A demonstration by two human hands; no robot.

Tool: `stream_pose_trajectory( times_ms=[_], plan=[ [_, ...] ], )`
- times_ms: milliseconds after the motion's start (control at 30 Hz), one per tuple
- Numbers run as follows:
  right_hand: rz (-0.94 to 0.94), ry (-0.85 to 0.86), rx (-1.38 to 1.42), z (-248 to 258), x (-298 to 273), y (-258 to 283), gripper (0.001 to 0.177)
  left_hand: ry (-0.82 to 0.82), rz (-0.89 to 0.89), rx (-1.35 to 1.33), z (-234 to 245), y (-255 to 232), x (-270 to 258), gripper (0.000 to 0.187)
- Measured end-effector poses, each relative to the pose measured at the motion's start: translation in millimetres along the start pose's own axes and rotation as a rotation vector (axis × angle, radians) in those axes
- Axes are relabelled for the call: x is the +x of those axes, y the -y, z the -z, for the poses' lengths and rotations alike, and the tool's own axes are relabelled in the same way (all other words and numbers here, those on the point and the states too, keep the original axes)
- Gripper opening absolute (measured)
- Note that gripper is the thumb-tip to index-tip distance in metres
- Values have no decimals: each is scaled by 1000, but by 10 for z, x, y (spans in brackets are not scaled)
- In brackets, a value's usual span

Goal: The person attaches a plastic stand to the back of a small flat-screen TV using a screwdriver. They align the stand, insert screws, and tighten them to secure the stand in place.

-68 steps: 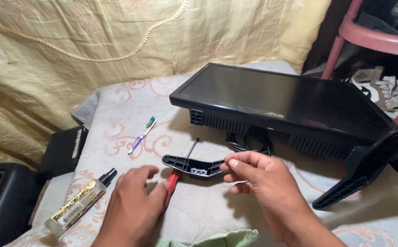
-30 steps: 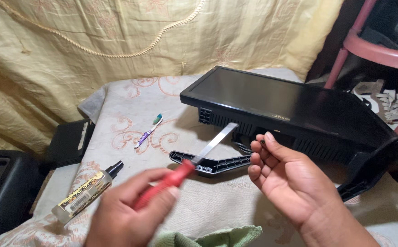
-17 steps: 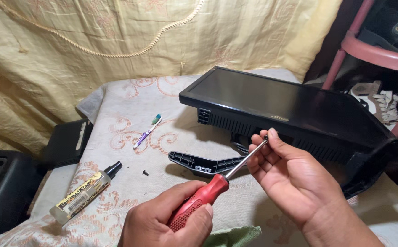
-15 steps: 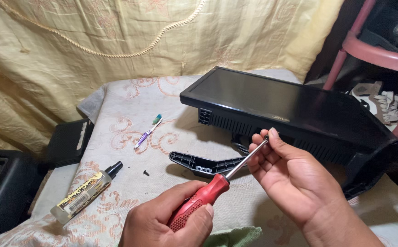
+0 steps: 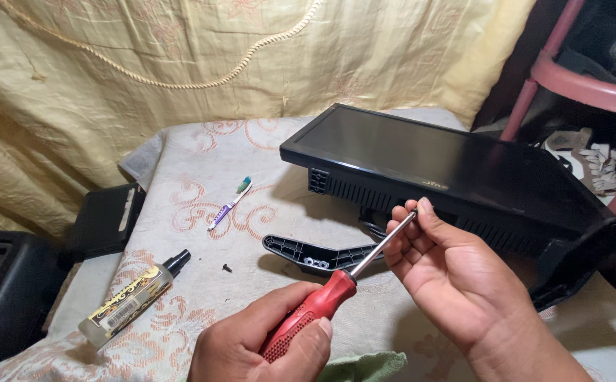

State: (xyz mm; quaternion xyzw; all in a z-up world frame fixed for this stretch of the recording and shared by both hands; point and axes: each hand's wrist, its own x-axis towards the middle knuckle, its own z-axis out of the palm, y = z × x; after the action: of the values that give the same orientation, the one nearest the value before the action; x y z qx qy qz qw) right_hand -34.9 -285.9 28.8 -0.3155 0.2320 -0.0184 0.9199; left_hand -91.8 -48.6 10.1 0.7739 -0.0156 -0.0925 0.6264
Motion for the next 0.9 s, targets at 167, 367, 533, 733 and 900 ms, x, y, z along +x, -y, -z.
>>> stream_pose_trajectory(
  times_ms=[167,367,533,733,900],
  plan=[
    [20,-15,-46,0,-23,-2,18,5,-26,10,-2,12,-17,35],
    [55,-5,-140,-54,-72,-15,20,25,-46,53,-51,64,-29,37],
    [11,-83,-64,-114,-81,-83,21,182,283,-258,-127,107,61,35],
    [41,-6,-131,-143,-93,-116,23,188,-37,-204,-131,224,6,39],
    [46,83,-107,-178,-133,-115,26,168,225,-322,-46,248,58,44]
  ],
)
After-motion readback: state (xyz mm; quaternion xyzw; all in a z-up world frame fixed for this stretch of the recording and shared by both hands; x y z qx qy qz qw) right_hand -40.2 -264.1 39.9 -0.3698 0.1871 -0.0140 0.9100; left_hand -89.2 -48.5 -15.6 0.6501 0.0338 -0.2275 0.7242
